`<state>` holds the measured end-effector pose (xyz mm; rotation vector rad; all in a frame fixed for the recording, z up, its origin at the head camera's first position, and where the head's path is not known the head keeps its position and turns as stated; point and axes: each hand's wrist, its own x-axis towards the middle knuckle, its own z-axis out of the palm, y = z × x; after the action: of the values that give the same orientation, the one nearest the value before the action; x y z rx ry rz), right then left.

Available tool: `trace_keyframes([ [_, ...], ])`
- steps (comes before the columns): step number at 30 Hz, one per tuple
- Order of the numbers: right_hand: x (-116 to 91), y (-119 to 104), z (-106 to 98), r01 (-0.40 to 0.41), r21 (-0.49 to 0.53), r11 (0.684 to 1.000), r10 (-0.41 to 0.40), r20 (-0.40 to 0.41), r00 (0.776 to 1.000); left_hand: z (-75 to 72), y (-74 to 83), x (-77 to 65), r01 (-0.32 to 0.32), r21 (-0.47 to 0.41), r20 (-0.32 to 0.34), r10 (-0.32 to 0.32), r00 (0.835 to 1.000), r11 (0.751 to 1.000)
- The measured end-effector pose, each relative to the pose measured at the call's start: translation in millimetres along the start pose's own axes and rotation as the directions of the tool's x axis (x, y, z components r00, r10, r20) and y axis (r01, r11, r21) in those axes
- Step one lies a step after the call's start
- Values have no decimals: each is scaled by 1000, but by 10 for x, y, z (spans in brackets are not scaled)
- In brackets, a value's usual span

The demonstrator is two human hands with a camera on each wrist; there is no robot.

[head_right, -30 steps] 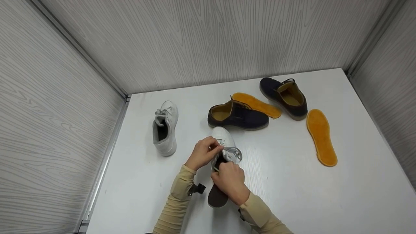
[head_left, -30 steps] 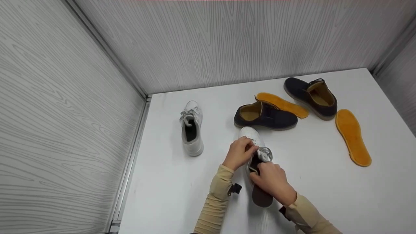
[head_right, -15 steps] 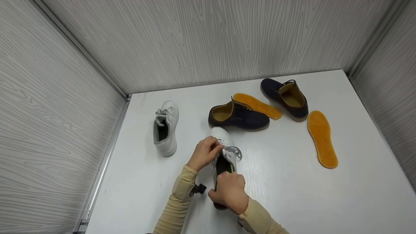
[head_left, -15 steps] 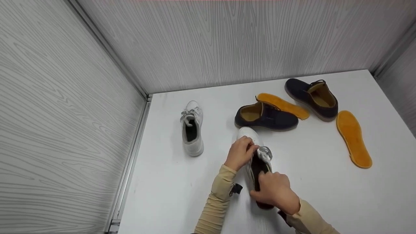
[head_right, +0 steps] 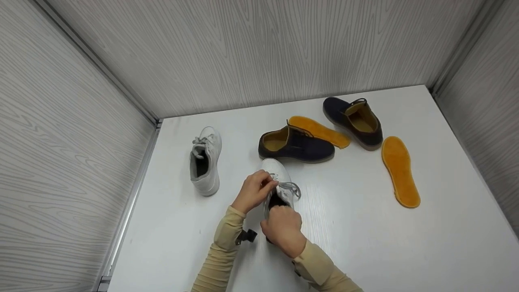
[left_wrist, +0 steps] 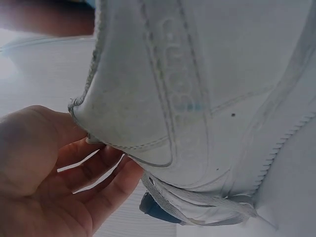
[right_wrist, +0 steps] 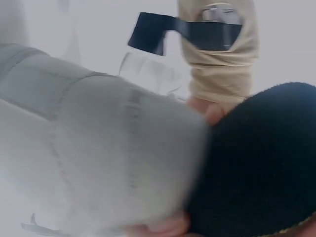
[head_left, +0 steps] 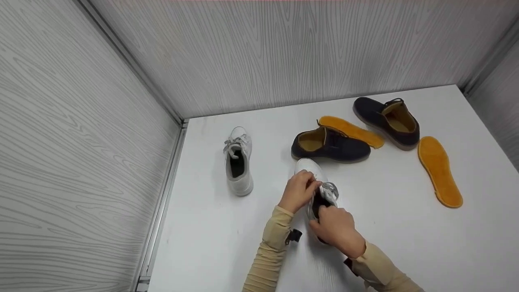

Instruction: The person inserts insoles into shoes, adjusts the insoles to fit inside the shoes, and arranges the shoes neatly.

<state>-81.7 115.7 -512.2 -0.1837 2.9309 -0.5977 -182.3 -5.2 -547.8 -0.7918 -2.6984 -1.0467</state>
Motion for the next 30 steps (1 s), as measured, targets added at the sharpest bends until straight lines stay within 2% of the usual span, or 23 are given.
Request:
trace_keyframes([
  [2,53,9,63,4,13,1000,-3,-50,999,2,1,3,0,14,-6,0,1000,1000],
  [5,82,20,104,3,2,1000,-3,-74,997,7,11,4,9,33,-7,-9,1000,999],
  [8,30,9,43,9,-46,999,-11,-43,999,13,19,3,19,34,-6,-18,1000,999],
  [12,-90,-39,-94,58,-107,993,-54,38,998,13,22,-2,29,30,0,-29,1000,999],
  [17,-88,-62,-123,52,-114,992,-43,83,996,1,16,1,34,23,10,-35,999,999],
  [20,-17,-34,-42,8,-88,996,-2,67,998,6,8,-2,30,17,16,-31,999,999],
  [27,81,6,176,1,-42,999,-5,-95,996,11,8,-12,7,21,15,-7,1000,1000],
  [30,89,4,153,-8,-42,999,6,-61,998,6,7,-1,13,18,13,-13,1000,1000],
])
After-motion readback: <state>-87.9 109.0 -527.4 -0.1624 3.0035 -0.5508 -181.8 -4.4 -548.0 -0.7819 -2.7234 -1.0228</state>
